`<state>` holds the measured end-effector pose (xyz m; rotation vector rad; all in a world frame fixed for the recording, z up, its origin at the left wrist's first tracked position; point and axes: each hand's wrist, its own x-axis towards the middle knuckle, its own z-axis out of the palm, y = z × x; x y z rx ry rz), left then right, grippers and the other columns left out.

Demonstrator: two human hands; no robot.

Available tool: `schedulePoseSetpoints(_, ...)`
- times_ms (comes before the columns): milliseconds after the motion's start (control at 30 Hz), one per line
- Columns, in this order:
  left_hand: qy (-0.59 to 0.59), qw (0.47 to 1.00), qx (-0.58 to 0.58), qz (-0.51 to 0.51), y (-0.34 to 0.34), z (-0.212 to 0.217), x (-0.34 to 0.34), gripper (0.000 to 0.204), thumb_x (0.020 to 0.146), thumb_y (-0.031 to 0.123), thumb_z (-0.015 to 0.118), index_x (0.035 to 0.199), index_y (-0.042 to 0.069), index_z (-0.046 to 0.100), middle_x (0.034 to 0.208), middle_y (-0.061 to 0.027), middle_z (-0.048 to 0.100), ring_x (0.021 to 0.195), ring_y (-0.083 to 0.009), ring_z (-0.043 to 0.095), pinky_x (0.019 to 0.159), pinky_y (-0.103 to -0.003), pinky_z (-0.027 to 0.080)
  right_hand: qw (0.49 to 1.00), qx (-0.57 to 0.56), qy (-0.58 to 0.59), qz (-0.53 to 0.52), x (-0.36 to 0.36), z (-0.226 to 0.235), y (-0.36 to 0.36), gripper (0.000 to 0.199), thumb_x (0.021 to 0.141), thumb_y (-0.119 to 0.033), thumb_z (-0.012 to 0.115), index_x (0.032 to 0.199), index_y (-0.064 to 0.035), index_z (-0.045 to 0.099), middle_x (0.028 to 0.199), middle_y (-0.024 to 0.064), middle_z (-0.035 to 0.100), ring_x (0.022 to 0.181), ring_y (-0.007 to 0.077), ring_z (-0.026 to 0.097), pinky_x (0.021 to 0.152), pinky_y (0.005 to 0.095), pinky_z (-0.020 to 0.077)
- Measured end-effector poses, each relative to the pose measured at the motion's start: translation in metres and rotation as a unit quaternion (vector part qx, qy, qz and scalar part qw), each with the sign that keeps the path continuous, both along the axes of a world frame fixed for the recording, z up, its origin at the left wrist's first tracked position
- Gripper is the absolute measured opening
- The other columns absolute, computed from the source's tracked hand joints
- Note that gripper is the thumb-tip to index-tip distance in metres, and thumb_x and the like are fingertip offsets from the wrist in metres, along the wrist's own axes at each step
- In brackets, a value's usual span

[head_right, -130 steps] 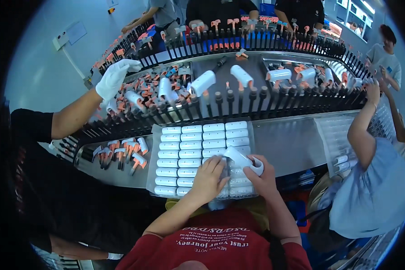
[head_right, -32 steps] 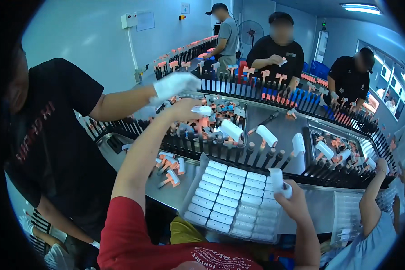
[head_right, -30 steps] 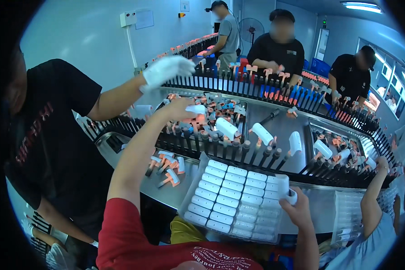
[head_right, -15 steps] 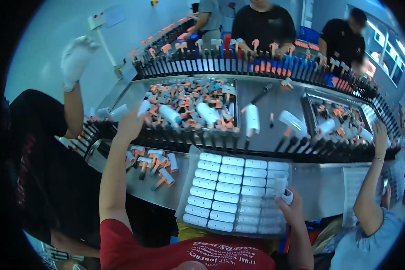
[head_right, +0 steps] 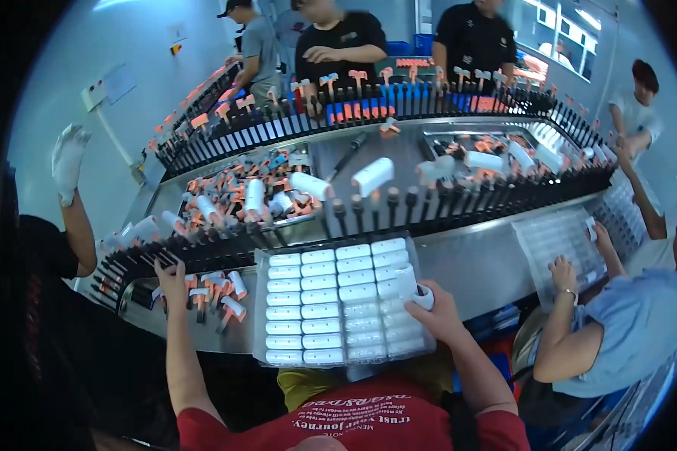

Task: The person removes plastic covers from pegs on an assembly line conveyor by hand and places them into the compartments of a plastic tray, then covers the tray with a plastic sheet.

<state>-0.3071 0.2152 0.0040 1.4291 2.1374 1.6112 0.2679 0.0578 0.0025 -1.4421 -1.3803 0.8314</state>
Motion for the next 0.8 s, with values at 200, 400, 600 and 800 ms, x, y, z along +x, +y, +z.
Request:
schedulePoseSetpoints(200, 0.137, 0.972, 0.072, -0.178, -0.072, 0.022, 0.135, 0.048, 0.081, 0.006, 0.067, 0.125, -0.003, 0.049, 0.110, -0.0142, 0.056, 0.100, -0.0208, 0.056, 0.082, -0.032, 0.048, 0.997, 0.074, 0.030, -0.013, 0.028, 0.021, 0.019, 0.036, 0.078, -0.015, 0.070, 0.109, 0.0011, 0.059, 0.089, 0.0059, 0.064, 0.081, 0.0123, 0.059, 0.073, 0.0290, 0.0489)
schedulePoseSetpoints(400, 0.254, 0.895, -0.010, -0.367, -0.110, 0.036, 0.220, 0.044, 0.078, 0.018, 0.070, 0.116, 0.001, 0.056, 0.115, -0.0204, 0.057, 0.108, -0.0376, 0.053, 0.093, -0.044, 0.043, 0.988, 0.106, 0.024, -0.113, 0.010, 0.088, 0.114, 0.042, 0.078, -0.022, 0.067, 0.113, -0.0009, 0.058, 0.084, 0.0082, 0.065, 0.070, 0.0159, 0.061, 0.061, 0.0290, 0.0481)
schedulePoseSetpoints(600, 0.279, 0.837, -0.036, -0.468, -0.138, 0.008, 0.252, 0.048, 0.077, 0.022, 0.070, 0.118, 0.002, 0.055, 0.117, -0.0189, 0.055, 0.112, -0.0374, 0.051, 0.093, -0.045, 0.042, 0.976, 0.092, -0.193, -0.046, -0.030, 0.126, 0.170, 0.046, 0.073, -0.037, 0.063, 0.104, -0.0025, 0.062, 0.093, 0.0174, 0.067, 0.084, 0.0315, 0.066, 0.076, 0.0403, 0.0497)
schedulePoseSetpoints(800, 0.320, 0.829, -0.046, -0.456, -0.153, -0.006, 0.259, 0.049, 0.077, 0.025, 0.070, 0.118, 0.004, 0.054, 0.127, -0.0182, 0.047, 0.121, -0.0385, 0.043, 0.097, -0.047, 0.037, 0.921, 0.058, -0.383, 0.033, -0.090, 0.160, 0.186, 0.031, 0.073, -0.028, 0.061, 0.092, -0.0027, 0.065, 0.081, 0.0138, 0.069, 0.076, 0.0289, 0.067, 0.070, 0.0376, 0.0518)
